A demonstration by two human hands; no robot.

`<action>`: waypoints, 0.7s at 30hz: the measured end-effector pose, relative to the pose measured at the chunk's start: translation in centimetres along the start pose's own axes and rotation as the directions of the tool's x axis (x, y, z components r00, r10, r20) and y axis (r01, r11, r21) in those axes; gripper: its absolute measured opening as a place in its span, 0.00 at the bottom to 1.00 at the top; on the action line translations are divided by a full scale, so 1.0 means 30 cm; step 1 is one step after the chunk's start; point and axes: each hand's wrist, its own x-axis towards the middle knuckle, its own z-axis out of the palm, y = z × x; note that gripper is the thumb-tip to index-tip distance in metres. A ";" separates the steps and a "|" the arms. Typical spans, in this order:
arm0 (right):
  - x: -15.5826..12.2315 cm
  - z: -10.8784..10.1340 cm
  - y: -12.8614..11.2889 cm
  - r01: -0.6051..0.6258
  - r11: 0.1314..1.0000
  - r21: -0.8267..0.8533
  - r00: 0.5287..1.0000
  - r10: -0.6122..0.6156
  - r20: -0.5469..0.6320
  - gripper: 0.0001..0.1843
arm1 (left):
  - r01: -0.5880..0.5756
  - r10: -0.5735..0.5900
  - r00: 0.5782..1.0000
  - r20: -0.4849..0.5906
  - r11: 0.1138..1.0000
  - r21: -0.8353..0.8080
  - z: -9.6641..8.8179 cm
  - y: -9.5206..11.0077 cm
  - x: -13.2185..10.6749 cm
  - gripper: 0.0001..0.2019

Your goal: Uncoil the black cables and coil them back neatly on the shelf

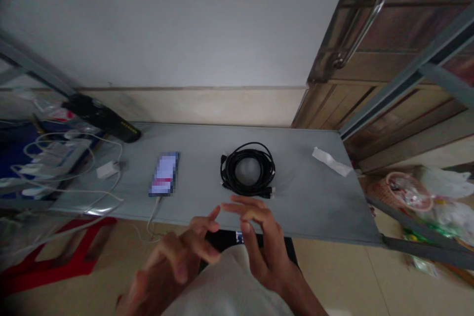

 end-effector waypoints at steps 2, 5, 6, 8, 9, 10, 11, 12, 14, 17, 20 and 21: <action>0.057 0.026 0.113 0.040 0.984 -0.172 0.997 -0.027 0.077 0.19 | -0.256 0.205 0.911 -0.357 0.961 -0.104 -0.022 -0.059 0.036 0.29; 0.113 0.076 0.283 0.129 0.876 -0.465 0.983 -0.052 0.176 0.39 | -0.253 0.204 0.864 -0.460 0.966 -0.047 -0.014 -0.141 0.049 0.19; 0.122 0.092 0.328 0.164 0.835 -0.526 0.976 -0.060 0.210 0.41 | -0.197 0.181 0.886 -0.428 0.980 0.007 -0.008 -0.163 0.045 0.17; 0.130 0.118 0.393 0.226 0.757 -0.613 0.959 -0.063 0.277 0.39 | -0.121 0.163 0.913 -0.373 0.984 0.131 -0.001 -0.202 0.034 0.16; 0.131 0.126 0.414 0.246 0.724 -0.645 0.952 -0.054 0.302 0.36 | -0.102 0.168 0.919 -0.356 0.975 0.195 -0.002 -0.219 0.030 0.15; 0.132 0.131 0.428 0.261 0.697 -0.669 0.947 -0.049 0.318 0.31 | -0.092 0.180 0.921 -0.346 0.963 0.255 -0.006 -0.236 0.028 0.14; 0.133 0.133 0.438 0.275 0.676 -0.684 0.944 -0.052 0.327 0.27 | -0.085 0.196 0.917 -0.346 0.947 0.311 -0.013 -0.253 0.029 0.13; 0.134 0.130 0.445 0.290 0.660 -0.693 0.940 -0.061 0.335 0.24 | -0.078 0.216 0.909 -0.358 0.929 0.362 -0.021 -0.270 0.031 0.12; 0.135 0.115 0.456 0.321 0.639 -0.699 0.933 -0.085 0.351 0.20 | -0.059 0.257 0.881 -0.397 0.892 0.448 -0.043 -0.303 0.042 0.11; 0.131 0.063 0.478 0.353 0.614 -0.706 0.923 -0.103 0.372 0.18 | -0.027 0.309 0.846 -0.435 0.839 0.544 -0.084 -0.349 0.064 0.11; 0.119 -0.014 0.512 0.370 0.597 -0.711 0.918 -0.121 0.377 0.20 | -0.014 0.358 0.821 -0.445 0.791 0.611 -0.131 -0.389 0.085 0.13; 0.114 -0.042 0.525 0.372 0.594 -0.713 0.919 -0.125 0.375 0.22 | -0.011 0.379 0.808 -0.451 0.775 0.632 -0.149 -0.403 0.092 0.13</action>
